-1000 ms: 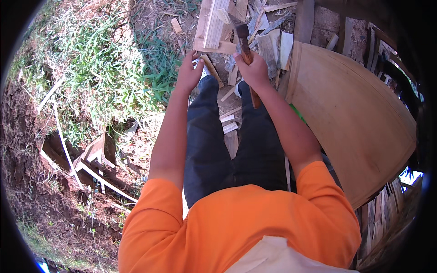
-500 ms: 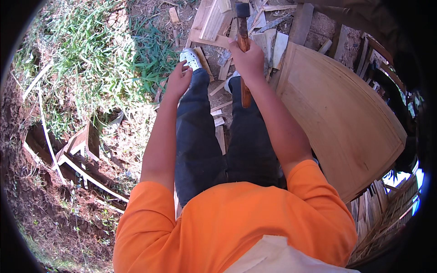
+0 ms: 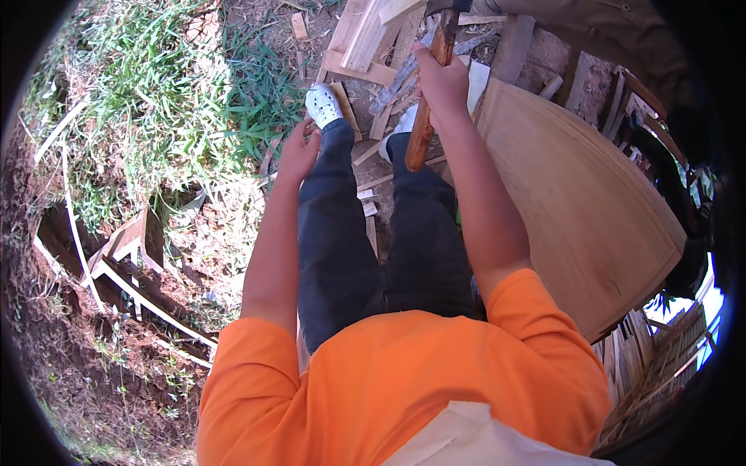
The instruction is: The person uses a red hand saw to cut a piece of wood held between their legs. After sawing, they switch to a chisel and a wooden mallet to split the wood further.
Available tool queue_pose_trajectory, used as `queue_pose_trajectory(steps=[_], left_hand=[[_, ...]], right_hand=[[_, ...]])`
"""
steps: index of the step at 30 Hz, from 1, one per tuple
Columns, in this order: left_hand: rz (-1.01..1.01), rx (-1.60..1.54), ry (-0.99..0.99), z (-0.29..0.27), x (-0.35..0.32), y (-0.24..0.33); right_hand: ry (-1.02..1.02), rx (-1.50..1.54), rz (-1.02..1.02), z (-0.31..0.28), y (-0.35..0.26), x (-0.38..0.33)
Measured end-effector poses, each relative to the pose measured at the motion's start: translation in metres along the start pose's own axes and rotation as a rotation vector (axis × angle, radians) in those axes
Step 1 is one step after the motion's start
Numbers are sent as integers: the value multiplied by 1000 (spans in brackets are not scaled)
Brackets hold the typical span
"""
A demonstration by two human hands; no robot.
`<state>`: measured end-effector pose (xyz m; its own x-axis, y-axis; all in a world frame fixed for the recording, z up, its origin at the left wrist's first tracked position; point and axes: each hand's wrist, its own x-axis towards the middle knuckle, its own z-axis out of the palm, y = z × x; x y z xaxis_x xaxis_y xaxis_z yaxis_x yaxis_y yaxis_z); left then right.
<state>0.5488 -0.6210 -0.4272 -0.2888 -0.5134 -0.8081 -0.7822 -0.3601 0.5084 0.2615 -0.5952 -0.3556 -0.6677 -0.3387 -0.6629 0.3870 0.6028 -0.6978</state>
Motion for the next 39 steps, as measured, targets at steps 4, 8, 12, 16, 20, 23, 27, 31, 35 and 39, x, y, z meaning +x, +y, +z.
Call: queue_pose_trajectory(steps=[4,8,12,16,20,23,27,31,35,39], left_hand=[[5,-45,31,13,8,-37],[-18,-47,11,14,4,-31],[20,3,10,20,13,-18],[49,-60,12,26,9,-8],[43,-84,27,43,19,-33],[51,-90,24,52,19,-49],[58,-60,-2,56,21,-47],[35,-81,-29,56,10,-31],[40,-66,17,59,10,-31],[54,-57,44,61,7,-36]], right_hand=[[28,125,11,-20,-25,-48],[47,166,31,-9,-9,-40],[28,7,-92,-1,38,48],[-44,80,42,-18,-12,19],[12,81,24,-40,-30,-37],[48,95,-67,-38,-6,-41],[123,-271,-166,1,47,50],[-17,-80,-117,-4,13,58],[-38,41,-30,-37,-28,-3],[-21,63,-125,-45,-8,-34]])
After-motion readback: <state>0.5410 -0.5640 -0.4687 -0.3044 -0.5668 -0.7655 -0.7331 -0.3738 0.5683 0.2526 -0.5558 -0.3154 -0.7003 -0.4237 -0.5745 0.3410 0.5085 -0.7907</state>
